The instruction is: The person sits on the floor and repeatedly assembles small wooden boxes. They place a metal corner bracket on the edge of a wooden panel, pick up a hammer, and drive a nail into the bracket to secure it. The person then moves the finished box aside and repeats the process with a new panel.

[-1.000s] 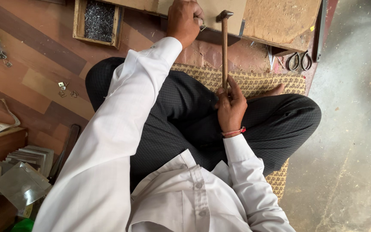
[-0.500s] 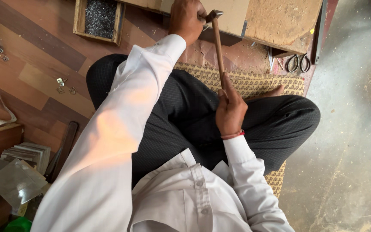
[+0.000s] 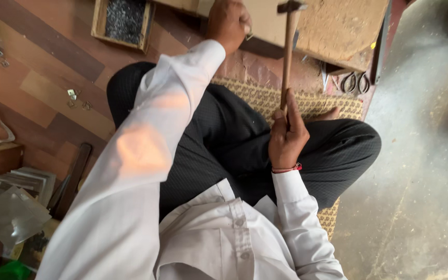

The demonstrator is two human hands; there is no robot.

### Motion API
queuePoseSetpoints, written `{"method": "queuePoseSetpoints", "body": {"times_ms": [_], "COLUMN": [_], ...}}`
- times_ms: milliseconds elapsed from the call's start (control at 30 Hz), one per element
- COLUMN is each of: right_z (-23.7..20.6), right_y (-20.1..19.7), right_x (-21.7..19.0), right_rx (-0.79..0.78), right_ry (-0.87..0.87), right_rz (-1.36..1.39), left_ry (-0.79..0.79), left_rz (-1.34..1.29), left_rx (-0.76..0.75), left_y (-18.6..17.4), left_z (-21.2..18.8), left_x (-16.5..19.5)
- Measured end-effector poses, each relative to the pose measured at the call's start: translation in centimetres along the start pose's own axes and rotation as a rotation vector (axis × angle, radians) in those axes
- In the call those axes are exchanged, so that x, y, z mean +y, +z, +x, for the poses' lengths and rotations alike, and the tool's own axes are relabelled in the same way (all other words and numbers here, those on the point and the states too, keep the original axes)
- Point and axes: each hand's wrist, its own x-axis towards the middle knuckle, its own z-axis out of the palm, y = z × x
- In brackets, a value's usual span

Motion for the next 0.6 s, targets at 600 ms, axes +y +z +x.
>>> {"method": "queuePoseSetpoints", "body": {"times_ms": [600], "right_z": [0.3], "right_y": [1.8], "right_x": [-0.6], "right_rx": [-0.187], "right_ry": [-0.074], "right_rz": [-0.204], "left_ry": [-0.104], "left_rz": [0.098], "left_rx": [0.195], "left_y": [-0.2], "left_z": [-0.9], "left_x": [-1.0]}}
